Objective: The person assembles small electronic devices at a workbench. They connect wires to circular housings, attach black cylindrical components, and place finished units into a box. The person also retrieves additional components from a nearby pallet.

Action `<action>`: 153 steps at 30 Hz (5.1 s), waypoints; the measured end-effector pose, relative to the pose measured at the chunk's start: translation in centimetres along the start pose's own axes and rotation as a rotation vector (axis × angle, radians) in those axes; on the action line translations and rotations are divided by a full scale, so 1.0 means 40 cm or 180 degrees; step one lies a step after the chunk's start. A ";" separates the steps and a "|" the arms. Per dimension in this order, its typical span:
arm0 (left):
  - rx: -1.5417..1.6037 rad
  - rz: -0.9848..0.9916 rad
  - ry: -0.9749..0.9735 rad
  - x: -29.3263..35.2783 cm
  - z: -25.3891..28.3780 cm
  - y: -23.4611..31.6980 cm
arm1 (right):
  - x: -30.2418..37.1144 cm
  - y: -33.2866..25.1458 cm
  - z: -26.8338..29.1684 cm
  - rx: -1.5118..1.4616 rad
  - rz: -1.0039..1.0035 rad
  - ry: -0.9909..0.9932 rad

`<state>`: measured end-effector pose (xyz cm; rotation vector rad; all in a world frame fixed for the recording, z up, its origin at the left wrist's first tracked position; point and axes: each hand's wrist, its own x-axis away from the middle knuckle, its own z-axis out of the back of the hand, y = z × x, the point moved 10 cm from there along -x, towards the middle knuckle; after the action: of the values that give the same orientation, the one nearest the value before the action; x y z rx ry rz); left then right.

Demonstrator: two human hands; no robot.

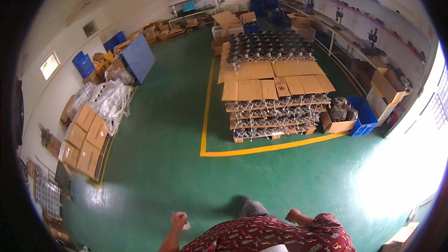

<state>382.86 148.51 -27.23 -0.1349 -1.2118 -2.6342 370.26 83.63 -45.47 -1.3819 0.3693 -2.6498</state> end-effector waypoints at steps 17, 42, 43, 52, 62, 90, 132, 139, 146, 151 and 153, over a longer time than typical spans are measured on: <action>-0.0910 0.1013 -0.1746 -0.990 0.045 0.103 | -0.615 -0.359 1.869 -0.2208 0.0049 0.3441; 0.0201 -0.0832 -0.2479 -2.920 -0.536 1.564 | -1.030 -0.035 2.745 -0.3577 -0.2934 0.4863; 0.0012 -0.0928 -0.2633 -2.928 -0.573 1.602 | -1.039 -0.033 2.751 -0.3662 -0.2957 0.4789; 0.0608 -0.0561 -0.2850 -3.158 -1.015 2.026 | -1.036 0.011 2.760 -0.4139 -0.3428 0.4162; 0.0730 -0.0040 -0.1823 -3.417 -1.272 2.170 | -0.997 -0.075 2.773 -0.4417 -0.4025 0.3275; 0.0134 0.0879 -0.1079 -3.214 -1.332 2.208 | -1.237 -0.123 2.878 -0.7240 -0.3122 0.4645; 0.0276 -0.2949 -0.5055 -2.971 -1.187 2.228 | -1.134 -0.266 2.886 -0.5083 -0.2113 0.3876; 0.0140 -0.3097 -0.5308 -2.712 -1.061 2.162 | -0.992 -0.478 2.670 -0.4675 -0.2323 0.4890; -0.0112 -0.3627 -0.6023 -2.169 -0.869 2.024 | -0.729 -0.791 2.302 -0.4733 -0.3043 0.5270; -0.0400 -0.3735 -0.6532 -1.816 -0.828 1.865 | -0.550 -1.002 2.074 -0.4942 -0.3489 0.5328; -0.0537 -0.3793 -0.6709 -1.627 -0.785 1.807 | -0.509 -1.061 1.937 -0.4988 -0.3726 0.5599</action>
<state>464.56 90.80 -6.37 -3.8199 -1.3784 -2.4235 445.35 117.02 -7.21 -0.8053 -0.8495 1.0577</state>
